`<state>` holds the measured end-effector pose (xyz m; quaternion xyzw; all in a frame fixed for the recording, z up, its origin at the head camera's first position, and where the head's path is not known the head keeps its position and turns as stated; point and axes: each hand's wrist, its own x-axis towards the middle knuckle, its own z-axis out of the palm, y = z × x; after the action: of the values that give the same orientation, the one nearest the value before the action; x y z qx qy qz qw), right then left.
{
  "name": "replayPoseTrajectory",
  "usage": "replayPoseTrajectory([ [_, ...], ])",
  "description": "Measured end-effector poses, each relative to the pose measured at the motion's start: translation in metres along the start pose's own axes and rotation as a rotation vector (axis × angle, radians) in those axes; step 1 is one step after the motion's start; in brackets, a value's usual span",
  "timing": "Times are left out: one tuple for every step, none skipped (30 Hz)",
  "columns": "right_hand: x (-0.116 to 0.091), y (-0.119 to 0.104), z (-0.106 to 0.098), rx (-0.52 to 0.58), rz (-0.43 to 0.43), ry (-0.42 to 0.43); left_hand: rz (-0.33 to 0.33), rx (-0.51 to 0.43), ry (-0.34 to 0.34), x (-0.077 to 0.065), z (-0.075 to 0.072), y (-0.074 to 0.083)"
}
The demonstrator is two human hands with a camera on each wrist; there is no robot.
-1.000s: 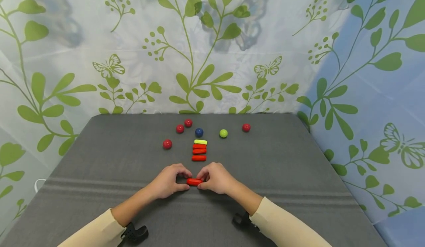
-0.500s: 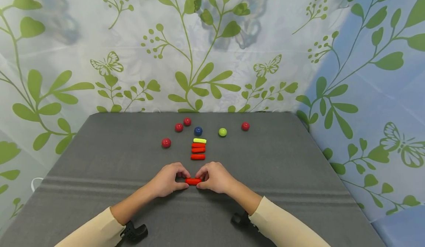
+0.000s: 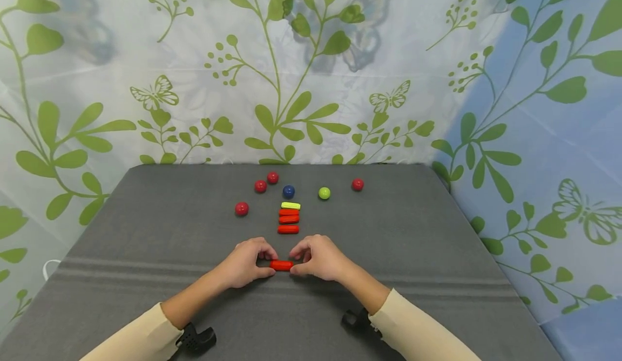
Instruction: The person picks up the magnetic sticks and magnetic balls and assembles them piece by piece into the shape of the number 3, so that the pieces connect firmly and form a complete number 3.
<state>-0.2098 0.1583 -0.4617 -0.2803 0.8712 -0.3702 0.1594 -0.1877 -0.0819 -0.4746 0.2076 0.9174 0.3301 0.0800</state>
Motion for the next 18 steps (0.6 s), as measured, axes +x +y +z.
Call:
replayPoseTrajectory([
  [0.0, 0.0, -0.001, 0.002, -0.003, 0.003, -0.009, -0.001, -0.001, 0.0, 0.0, 0.0],
  [0.0, 0.0, -0.002, 0.005, -0.006, 0.005, -0.016, -0.003, 0.0, 0.0, 0.0, 0.0],
  [0.0, 0.001, -0.003, 0.006, -0.009, 0.009, -0.02, -0.005, 0.003, 0.001, 0.001, -0.001],
  [0.0, 0.001, -0.005, 0.009, -0.008, 0.013, -0.024, -0.007, 0.004, 0.001, 0.001, -0.001],
  [0.0, 0.002, -0.006, 0.012, -0.012, 0.02, -0.024, -0.01, 0.006, 0.001, 0.001, -0.001],
  [0.0, 0.003, -0.008, 0.017, -0.015, 0.028, -0.023, -0.01, 0.008, 0.001, 0.001, -0.001],
  [0.0, 0.003, -0.01, 0.025, -0.015, 0.034, -0.021, -0.011, 0.009, 0.001, 0.002, -0.001],
  [-0.001, 0.004, -0.012, 0.031, -0.017, 0.043, -0.019, -0.013, 0.009, 0.001, 0.002, -0.001],
  [-0.002, 0.005, -0.014, 0.041, -0.017, 0.056, -0.018, -0.014, 0.009, 0.001, 0.002, -0.001],
  [-0.002, 0.005, -0.016, 0.052, -0.015, 0.07, -0.018, -0.017, 0.008, 0.001, 0.002, -0.001],
  [-0.003, 0.006, -0.018, 0.064, -0.012, 0.085, -0.017, -0.019, 0.007, 0.001, 0.002, -0.001],
  [-0.004, 0.006, -0.02, 0.073, -0.006, 0.1, -0.015, -0.021, 0.006, 0.001, 0.002, -0.001],
  [-0.005, 0.008, -0.023, 0.079, -0.002, 0.116, -0.013, -0.023, 0.005, 0.001, 0.002, -0.001],
  [-0.006, 0.01, -0.025, 0.085, 0.003, 0.133, -0.012, -0.025, 0.006, 0.001, 0.002, -0.001],
  [-0.007, 0.011, -0.027, 0.088, 0.011, 0.148, -0.011, -0.026, 0.006, 0.001, 0.002, -0.001],
  [-0.008, 0.013, -0.029, 0.087, 0.019, 0.162, -0.009, -0.027, 0.007, 0.001, 0.001, -0.001],
  [-0.009, 0.015, -0.031, 0.085, 0.025, 0.177, -0.008, -0.029, 0.007, 0.001, 0.001, -0.001],
  [-0.009, 0.017, -0.032, 0.083, 0.032, 0.19, -0.007, -0.031, 0.007, 0.001, 0.001, -0.001],
])
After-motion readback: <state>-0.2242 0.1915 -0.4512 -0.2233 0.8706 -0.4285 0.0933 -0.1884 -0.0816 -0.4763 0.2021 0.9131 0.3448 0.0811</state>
